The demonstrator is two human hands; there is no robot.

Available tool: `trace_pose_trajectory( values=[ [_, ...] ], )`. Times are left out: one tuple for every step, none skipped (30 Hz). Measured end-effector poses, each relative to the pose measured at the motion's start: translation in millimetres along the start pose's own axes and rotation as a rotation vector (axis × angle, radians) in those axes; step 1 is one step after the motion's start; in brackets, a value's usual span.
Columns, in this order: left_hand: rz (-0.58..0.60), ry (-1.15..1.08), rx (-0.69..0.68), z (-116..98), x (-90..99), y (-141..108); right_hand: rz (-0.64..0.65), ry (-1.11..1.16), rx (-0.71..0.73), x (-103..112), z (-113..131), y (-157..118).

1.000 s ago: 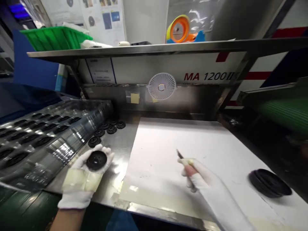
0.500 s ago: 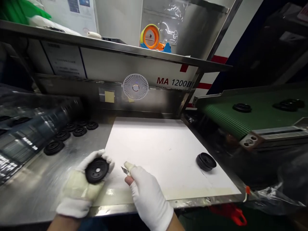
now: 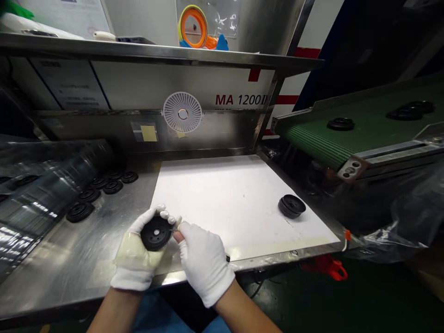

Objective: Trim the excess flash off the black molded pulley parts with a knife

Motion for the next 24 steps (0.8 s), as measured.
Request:
trace_pose_trajectory(
  values=[
    [0.002, -0.009, -0.012, 0.0, -0.6, 0.3, -0.009, -0.016, -0.003, -0.8, -0.7, -0.7],
    [0.006, -0.016, -0.029, -0.2, -0.7, 0.6, -0.016, -0.026, -0.008, -1.9, -1.4, -1.6],
    [0.014, -0.018, -0.051, -0.8, -0.6, 1.1, -0.021, -0.034, -0.016, -3.3, -2.0, -2.8],
    [0.022, -0.013, -0.076, -1.4, -0.1, 1.6, -0.024, -0.037, -0.025, -5.1, -2.2, -4.1],
    [0.029, -0.002, -0.104, -2.2, 0.7, 2.2, -0.024, -0.036, -0.031, -7.2, -1.7, -5.7],
    [0.03, 0.008, -0.132, -2.9, 2.0, 2.9, -0.022, -0.031, -0.035, -9.7, -0.6, -7.3],
    [0.028, 0.013, -0.159, -3.6, 3.3, 3.8, -0.022, -0.025, -0.038, -12.2, 0.9, -9.0],
    [0.023, 0.012, -0.183, -4.1, 4.5, 4.6, -0.024, -0.015, -0.038, -14.6, 2.9, -10.5],
    [0.015, 0.005, -0.207, -4.8, 5.5, 5.4, -0.029, -0.005, -0.038, -16.6, 4.9, -11.8],
    [0.003, -0.002, -0.229, -5.8, 6.2, 5.7, -0.036, 0.005, -0.039, -18.3, 6.6, -12.8],
    [-0.01, -0.006, -0.251, -7.3, 6.5, 5.5, -0.042, 0.015, -0.04, -19.6, 7.9, -13.5],
    [-0.021, -0.007, -0.272, -9.4, 6.4, 4.5, -0.045, 0.024, -0.038, -20.7, 8.9, -13.7],
    [-0.029, 0.005, -0.276, -10.6, 5.8, 3.3, -0.046, 0.031, -0.035, -21.1, 9.4, -13.6],
    [-0.029, 0.029, -0.258, -10.7, 4.8, 1.9, -0.045, 0.036, -0.03, -21.2, 9.3, -13.2],
    [-0.026, 0.058, -0.22, -9.4, 4.0, 0.7, -0.041, 0.041, -0.023, -20.9, 8.8, -12.6],
    [-0.019, 0.09, -0.171, -7.4, 3.8, -0.7, -0.037, 0.046, -0.017, -20.3, 7.6, -12.0],
    [-0.009, 0.117, -0.127, -5.8, 4.1, -2.1, -0.036, 0.05, -0.015, -19.2, 5.7, -11.3],
    [0.005, 0.137, -0.095, -4.7, 4.6, -3.2, -0.039, 0.05, -0.019, -17.9, 3.3, -10.8],
    [0.021, 0.144, -0.079, -4.5, 5.3, -3.8, -0.044, 0.044, -0.026, -16.6, 0.7, -10.5],
    [0.032, 0.136, -0.087, -5.7, 6.1, -3.8, -0.051, 0.033, -0.033, -15.7, -1.4, -10.5],
    [0.036, 0.121, -0.103, -7.0, 7.3, -3.2, -0.058, 0.019, -0.042, -15.3, -3.0, -10.7],
    [0.029, 0.103, -0.127, -8.4, 8.8, -1.9, -0.063, 0.007, -0.048, -15.7, -3.5, -11.3],
    [0.012, 0.087, -0.155, -9.9, 10.7, -0.4, -0.064, 0.002, -0.051, -17.0, -3.0, -12.1],
    [-0.01, 0.074, -0.182, -11.0, 12.4, 1.3, -0.065, 0.005, -0.052, -18.8, -1.7, -13.2]
  ],
)
Point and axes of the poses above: each hand's wrist, its own y-axis towards the middle knuckle, its own x-axis out of the back of the hand, z = x × y, the point moved 9 cm from there along y, towards the middle knuckle, and after that the axes turned 11 degrees about y, right-handed, at the moved point
